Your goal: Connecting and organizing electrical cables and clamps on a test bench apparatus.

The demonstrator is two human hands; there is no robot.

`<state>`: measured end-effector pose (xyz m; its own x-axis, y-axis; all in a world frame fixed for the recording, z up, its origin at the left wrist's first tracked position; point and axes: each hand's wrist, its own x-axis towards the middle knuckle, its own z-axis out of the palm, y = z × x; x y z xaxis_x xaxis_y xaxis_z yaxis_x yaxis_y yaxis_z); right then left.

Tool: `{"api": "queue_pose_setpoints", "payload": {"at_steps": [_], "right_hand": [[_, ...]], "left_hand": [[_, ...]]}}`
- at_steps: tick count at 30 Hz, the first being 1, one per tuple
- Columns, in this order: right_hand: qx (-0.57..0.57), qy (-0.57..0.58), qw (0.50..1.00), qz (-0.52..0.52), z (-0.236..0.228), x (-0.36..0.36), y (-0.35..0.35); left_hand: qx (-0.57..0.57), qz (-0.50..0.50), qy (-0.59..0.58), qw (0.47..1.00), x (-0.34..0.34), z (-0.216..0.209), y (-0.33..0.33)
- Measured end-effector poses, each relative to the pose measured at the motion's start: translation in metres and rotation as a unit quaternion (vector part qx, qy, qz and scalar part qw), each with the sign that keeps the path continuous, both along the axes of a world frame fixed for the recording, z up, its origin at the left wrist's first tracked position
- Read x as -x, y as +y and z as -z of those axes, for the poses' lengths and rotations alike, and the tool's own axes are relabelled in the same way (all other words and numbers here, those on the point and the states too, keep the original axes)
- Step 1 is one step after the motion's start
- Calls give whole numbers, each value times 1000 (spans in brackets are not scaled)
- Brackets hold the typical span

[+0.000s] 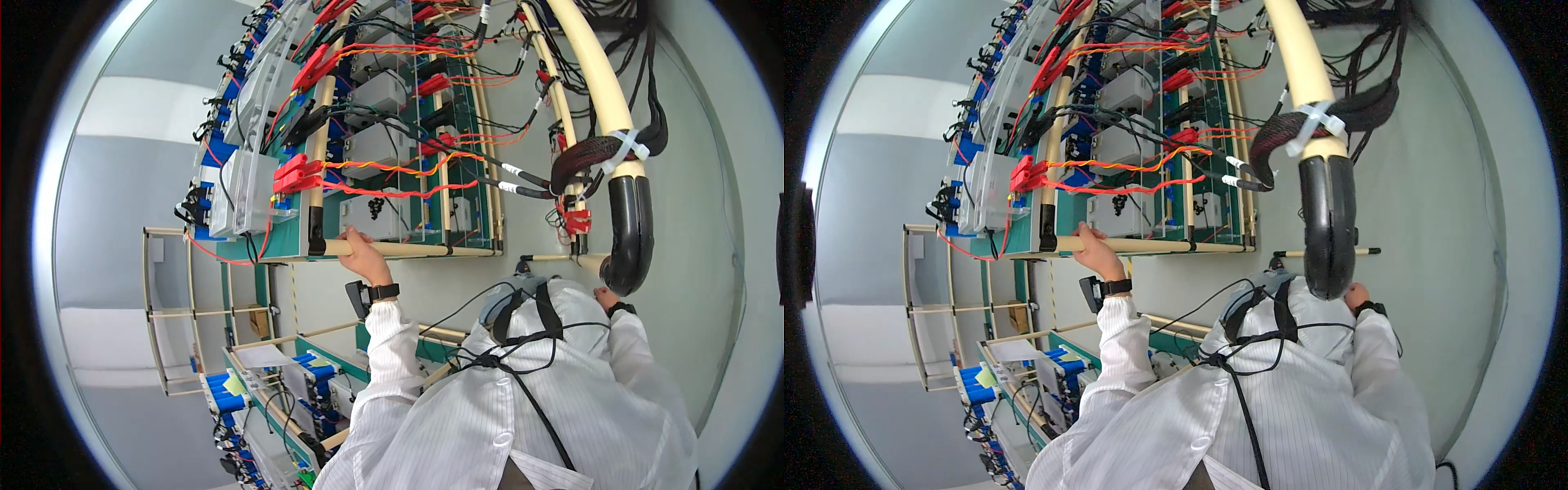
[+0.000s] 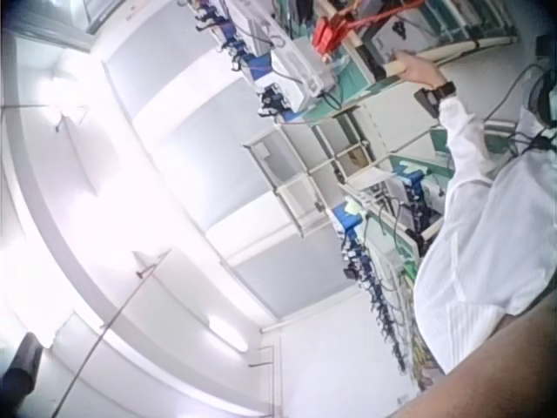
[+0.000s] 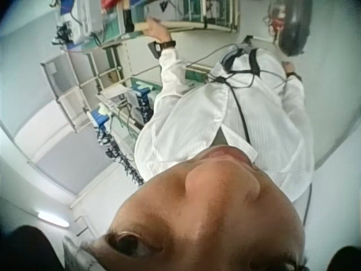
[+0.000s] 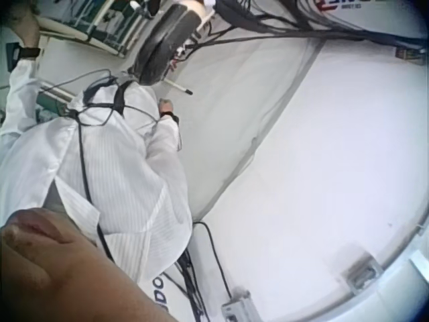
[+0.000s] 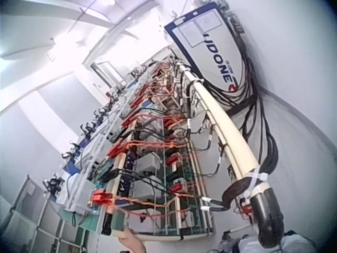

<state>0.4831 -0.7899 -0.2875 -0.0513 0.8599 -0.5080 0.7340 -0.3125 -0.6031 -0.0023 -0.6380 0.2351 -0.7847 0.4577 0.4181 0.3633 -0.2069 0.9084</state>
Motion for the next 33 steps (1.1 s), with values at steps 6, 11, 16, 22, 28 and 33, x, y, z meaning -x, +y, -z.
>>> {"api": "queue_pose_setpoints", "payload": {"at_steps": [6, 11, 16, 22, 28, 33], "right_hand": [[19, 75, 994, 78, -18, 27, -9], [64, 54, 994, 77, -2, 11, -11], [64, 11, 997, -34, -70, 19, 4], [-11, -48, 999, 12, -38, -9, 12], [105, 51, 992, 54, -126, 14, 32], [120, 83, 987, 63, -154, 35, 48]], "left_hand": [[13, -38, 7, 999, 13, 13, -23], [9, -24, 8, 1000, 11, 11, -11], [5, -63, 29, 998, 27, 19, -41], [-15, -11, 3, 1000, 16, 16, -5], [-30, -26, -26, 999, 31, 27, -35], [-4, 37, -51, 998, 20, 14, -34]]}}
